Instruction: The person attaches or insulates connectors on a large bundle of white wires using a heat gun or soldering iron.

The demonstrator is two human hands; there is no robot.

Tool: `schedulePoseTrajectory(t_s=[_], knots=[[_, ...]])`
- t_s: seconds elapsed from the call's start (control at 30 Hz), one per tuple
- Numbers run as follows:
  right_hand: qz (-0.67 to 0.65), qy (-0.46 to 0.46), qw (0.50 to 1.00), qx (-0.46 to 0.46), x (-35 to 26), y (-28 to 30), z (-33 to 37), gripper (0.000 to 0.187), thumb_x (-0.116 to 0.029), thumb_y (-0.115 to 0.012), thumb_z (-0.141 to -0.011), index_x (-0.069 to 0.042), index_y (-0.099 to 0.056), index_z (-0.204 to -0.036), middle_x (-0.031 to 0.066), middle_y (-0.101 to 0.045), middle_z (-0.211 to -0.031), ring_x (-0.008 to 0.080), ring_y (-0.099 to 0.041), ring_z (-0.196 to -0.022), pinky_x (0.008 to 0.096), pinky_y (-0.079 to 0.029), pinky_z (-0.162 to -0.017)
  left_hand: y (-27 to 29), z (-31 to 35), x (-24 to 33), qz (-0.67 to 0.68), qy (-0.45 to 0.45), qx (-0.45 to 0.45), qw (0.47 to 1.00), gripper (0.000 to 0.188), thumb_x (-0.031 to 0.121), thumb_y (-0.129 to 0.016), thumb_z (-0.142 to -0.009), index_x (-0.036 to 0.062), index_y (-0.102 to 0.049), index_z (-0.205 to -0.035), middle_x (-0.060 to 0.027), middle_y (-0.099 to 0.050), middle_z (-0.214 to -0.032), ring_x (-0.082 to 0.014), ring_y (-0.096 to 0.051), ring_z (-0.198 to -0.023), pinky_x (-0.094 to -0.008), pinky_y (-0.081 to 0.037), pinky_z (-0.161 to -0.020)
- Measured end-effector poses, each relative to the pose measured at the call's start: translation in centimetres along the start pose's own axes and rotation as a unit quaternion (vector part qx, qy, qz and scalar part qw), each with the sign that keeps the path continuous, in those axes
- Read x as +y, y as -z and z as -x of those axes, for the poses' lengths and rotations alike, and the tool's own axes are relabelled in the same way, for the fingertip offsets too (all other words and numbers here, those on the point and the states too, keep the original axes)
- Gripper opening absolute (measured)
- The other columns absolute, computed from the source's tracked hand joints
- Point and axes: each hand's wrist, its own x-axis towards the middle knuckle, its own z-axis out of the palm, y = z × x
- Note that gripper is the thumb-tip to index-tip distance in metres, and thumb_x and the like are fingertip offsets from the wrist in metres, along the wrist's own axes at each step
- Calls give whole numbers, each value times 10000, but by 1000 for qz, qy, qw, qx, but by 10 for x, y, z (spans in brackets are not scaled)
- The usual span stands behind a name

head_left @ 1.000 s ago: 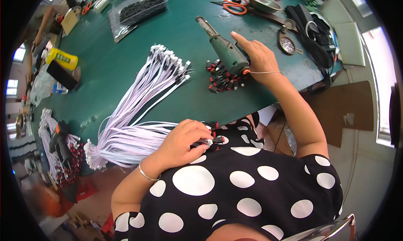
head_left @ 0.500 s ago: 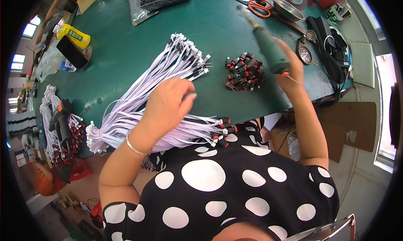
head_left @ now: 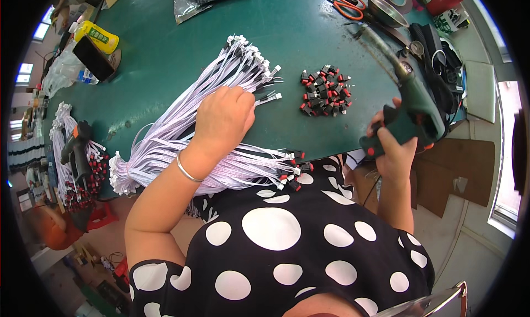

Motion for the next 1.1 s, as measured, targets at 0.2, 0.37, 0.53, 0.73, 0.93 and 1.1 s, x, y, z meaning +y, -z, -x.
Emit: schedulePoseTrajectory(t_s=[0.2, 0.37, 0.53, 0.73, 0.93, 1.1], knots=[[-41, -53, 993, -102, 15, -15, 33, 674, 85, -516, -707, -55, -320, -1336, 140, -555, -922, 200, -574, -777, 351, -498, -717, 2, -3, 10, 86, 47, 6, 995, 140, 128, -646, -747, 91, -562, -852, -35, -542, -730, -238, -558, -689, -370, -454, -589], [-81, -85, 988, -102, 26, -43, 41, 666, -58, -646, -707, -70, -341, -1299, 133, -549, -858, 207, -565, -728, 349, -471, -679, 1, -10, 15, 36, 50, -79, 995, 132, 134, -629, -766, 104, -564, -877, -50, -551, -763, -260, -565, -716, -372, -460, -608], [-72, -115, 974, -180, 33, -39, 49, 665, 0, -590, -745, -83, -304, -1340, 158, -543, -898, 213, -557, -790, 359, -469, -728, 6, -6, 13, 97, 0, -42, 994, 140, 93, -641, -742, 75, -538, -834, -57, -541, -793, -270, -537, -720, -375, -441, -590], [-53, -138, 974, -173, 29, -42, 46, 656, 35, -563, -753, -72, -300, -1344, 152, -537, -954, 207, -552, -830, 355, -468, -759, 26, 11, 25, 418, 171, -204, 869, 173, 61, -624, -786, 7, -537, -925, -67, -575, -681, -117, -529, -588, -251, -422, -549], [28, -156, 974, -162, 30, -60, 33, 618, 61, -536, -752, -38, -310, -1318, 111, -539, -996, 173, -546, -835, 324, -460, -760, 24, 19, 26, 472, 164, -209, 840, 231, 76, -597, -789, 22, -600, -1014, -121, -625, -824, -212, -614, -720, -303, -468, -642], [82, -146, 973, -156, 31, -72, 25, 468, 43, -554, -761, -10, -426, -1209, 82, -557, -999, 141, -543, -872, 292, -455, -775, 30, 16, 23, 512, 193, -245, 800, 168, 68, -592, -798, 6, -618, -952, -82, -606, -839, -130, -561, -695, -257, -446, -628]])
